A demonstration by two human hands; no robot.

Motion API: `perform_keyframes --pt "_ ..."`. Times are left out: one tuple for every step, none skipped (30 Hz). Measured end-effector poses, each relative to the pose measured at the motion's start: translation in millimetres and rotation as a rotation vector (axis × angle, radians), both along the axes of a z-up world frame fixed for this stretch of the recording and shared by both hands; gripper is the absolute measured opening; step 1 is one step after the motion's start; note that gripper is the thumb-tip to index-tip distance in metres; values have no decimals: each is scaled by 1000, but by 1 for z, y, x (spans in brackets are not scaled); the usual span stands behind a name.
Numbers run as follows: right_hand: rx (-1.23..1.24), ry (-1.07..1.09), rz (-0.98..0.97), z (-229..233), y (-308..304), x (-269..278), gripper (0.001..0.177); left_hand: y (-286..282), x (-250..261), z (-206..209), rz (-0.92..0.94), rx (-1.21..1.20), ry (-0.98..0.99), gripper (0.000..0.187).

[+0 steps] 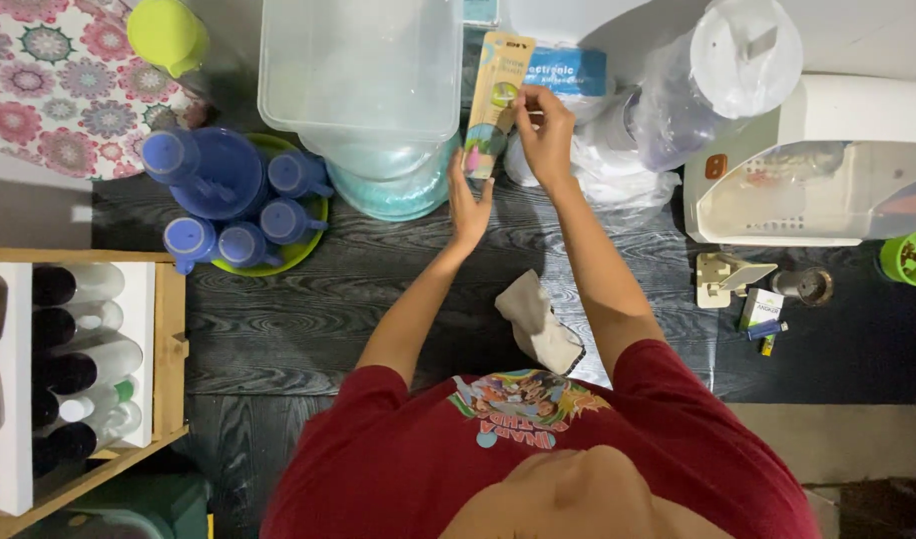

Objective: Cleaning a table by moving items and wiping the surface with a cloth.

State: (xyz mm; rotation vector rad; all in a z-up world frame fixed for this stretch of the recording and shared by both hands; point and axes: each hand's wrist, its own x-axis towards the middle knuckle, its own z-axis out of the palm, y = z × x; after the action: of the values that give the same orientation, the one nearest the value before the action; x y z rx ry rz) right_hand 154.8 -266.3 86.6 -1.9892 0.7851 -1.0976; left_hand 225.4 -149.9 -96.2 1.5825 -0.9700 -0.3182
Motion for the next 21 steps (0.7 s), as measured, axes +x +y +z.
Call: perform_keyframes --pt "4 4 0 0 -1 0 15 -2 1 -3 0 4 4 73" --pt "-2 6 -7 1 -3 1 13 -5 2 -5 7 -27 4 68" --pt "-8 8 -14 2 -4 1 11 -7 2 -7 14 -58 4 63" --pt "-4 11 -12 -1 -5 2 11 -8 6 -1 16 -54 6 63" --pt "-15 11 -14 -5 -6 1 12 -10 9 5 1 -24 29 63" --pt "-29 11 -18 -7 -8 0 13 -13 12 12 -18 4 52 64" --pt "-28 13 -19 -9 -7 0 13 -16 14 12 -19 5 54 64" --pt "-11 20 -12 -11 -6 1 13 -20 16 11 -33 -5 61 66" --pt "5 27 -6 -13 -5 1 14 -24 18 11 -47 -15 67 71" --pt "4 26 -5 -7 -2 -2 14 -27 21 13 -46 -16 66 71" --pt "-38 23 -21 -2 2 -4 13 -31 24 15 -68 -42 79 70" --pt "-78 21 -35 4 6 -6 13 -33 27 17 -88 -65 92 70" --pt "-78 21 -34 9 12 -12 13 -35 28 19 -87 -65 91 70" --pt "-114 -3 -42 15 16 -18 12 -37 29 22 -72 -41 112 62" --pt "-150 -27 -49 21 21 -25 14 -40 30 25 -57 -16 133 55" --pt "-151 -26 -49 20 25 -32 14 -46 30 14 -57 -17 135 55" --pt "-111 -90 -128 20 28 -40 12 -53 30 3 -32 -17 69 55" --pt "-69 -152 -208 20 33 -49 12 -59 28 -9 -8 -15 5 56" --pt "-69 -150 -209 23 35 -56 12 -65 28 -18 -10 -15 7 56" --pt "-66 -157 -213 26 37 -64 9 -73 28 -27 -1 -9 24 62" --pt "-62 -164 -217 30 39 -72 8 -81 27 -36 8 -2 42 69"
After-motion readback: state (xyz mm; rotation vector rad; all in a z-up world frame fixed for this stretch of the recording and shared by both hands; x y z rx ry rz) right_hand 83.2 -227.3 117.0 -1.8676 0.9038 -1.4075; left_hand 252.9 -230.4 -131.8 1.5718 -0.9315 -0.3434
